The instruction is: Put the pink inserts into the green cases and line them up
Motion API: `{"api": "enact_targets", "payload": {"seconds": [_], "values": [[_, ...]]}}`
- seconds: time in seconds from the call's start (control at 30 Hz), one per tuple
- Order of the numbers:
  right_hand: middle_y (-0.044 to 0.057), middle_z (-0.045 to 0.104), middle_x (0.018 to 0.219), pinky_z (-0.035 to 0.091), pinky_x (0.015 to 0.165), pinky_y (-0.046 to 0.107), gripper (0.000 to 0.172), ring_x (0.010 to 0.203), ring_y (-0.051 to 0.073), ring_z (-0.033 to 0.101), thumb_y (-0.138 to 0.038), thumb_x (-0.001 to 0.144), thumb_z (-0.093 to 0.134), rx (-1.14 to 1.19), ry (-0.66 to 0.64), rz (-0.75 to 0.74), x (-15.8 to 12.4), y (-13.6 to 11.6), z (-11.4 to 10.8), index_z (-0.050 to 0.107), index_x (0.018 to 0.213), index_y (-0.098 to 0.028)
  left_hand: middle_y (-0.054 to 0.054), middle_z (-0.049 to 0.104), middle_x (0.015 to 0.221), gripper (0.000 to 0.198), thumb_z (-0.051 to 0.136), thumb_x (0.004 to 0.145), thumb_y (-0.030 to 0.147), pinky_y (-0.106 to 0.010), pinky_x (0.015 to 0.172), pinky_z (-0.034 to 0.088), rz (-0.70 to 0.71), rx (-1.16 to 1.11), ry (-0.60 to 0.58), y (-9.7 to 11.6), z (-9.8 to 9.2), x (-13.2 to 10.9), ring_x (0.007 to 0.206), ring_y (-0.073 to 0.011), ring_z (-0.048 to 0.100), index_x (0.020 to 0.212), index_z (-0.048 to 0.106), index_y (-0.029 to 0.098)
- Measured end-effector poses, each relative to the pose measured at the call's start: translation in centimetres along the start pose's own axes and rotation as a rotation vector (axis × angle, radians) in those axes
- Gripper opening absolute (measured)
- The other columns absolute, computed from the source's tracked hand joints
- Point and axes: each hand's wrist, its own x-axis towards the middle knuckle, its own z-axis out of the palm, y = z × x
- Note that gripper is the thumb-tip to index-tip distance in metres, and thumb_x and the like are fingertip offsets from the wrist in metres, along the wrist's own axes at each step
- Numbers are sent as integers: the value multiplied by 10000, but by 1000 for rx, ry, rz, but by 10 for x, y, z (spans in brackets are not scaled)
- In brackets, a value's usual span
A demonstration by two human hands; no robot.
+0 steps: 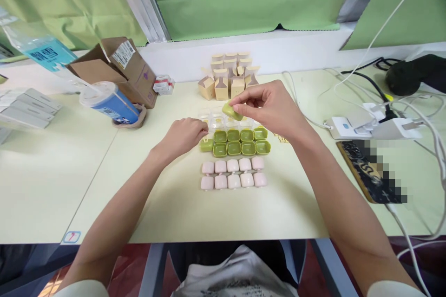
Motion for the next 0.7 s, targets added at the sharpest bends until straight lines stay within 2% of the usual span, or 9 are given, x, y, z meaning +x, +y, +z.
{"api": "enact_targets", "payload": {"seconds": [0.07, 0.17, 0.27, 0.4, 0.47, 0.6, 0.7], "values": [[6, 656, 688, 355, 607, 336, 64, 636, 122, 444, -257, 909, 865, -8, 2, 7, 0, 1, 0, 894, 904, -200, -80, 862, 1118, 278, 531, 1101, 304, -358, 718, 364, -4, -10, 4, 1, -4, -3, 996, -294, 776, 1048, 792, 226], [7, 651, 680, 357, 613, 341, 58, 641, 129, 445, -251, 911, 862, -22, 7, 16, 1, 2, 1, 895, 907, -204, -49, 860, 1063, 141, 691, 1030, 345, -343, 708, 352, 28, -11, -84, 2, -7, -7, 980, -286, 770, 1038, 795, 250], [15, 676, 701, 364, 619, 341, 54, 653, 133, 458, -234, 912, 852, -37, 10, 25, 1, 3, 2, 900, 916, -209, -56, 859, 1097, 121, 735, 1001, 343, -339, 706, 348, 63, 30, -146, 2, -4, -7, 1007, -289, 768, 1044, 795, 248], [14, 695, 724, 369, 631, 341, 97, 651, 124, 452, -151, 905, 820, -50, 15, 37, 1, 3, 3, 900, 903, -205, -69, 852, 1115, 172, 704, 1026, 368, -348, 714, 369, 45, 32, -125, 0, 2, -3, 1013, -292, 772, 1104, 796, 246], [9, 689, 718, 373, 636, 341, 109, 651, 124, 455, -135, 900, 815, -51, 9, 37, 2, 3, 3, 897, 892, -206, -79, 848, 1094, 183, 688, 1031, 381, -355, 718, 387, 32, 20, -100, 0, 3, -2, 995, -299, 774, 1076, 797, 241], [12, 697, 735, 386, 645, 348, 97, 658, 132, 472, -145, 897, 821, -46, -5, 36, 3, 3, 4, 895, 893, -208, -97, 848, 1049, 187, 680, 1033, 384, -359, 726, 412, 0, 15, -53, -1, 5, -1, 954, -315, 781, 982, 772, 229], [1, 664, 694, 381, 640, 351, 80, 640, 132, 457, -173, 894, 825, -49, -18, 33, 3, 5, 4, 897, 899, -206, -107, 856, 1067, 183, 687, 1030, 386, -365, 741, 441, -1, 3, -48, -1, 6, -1, 962, -324, 790, 995, 775, 229]]}}
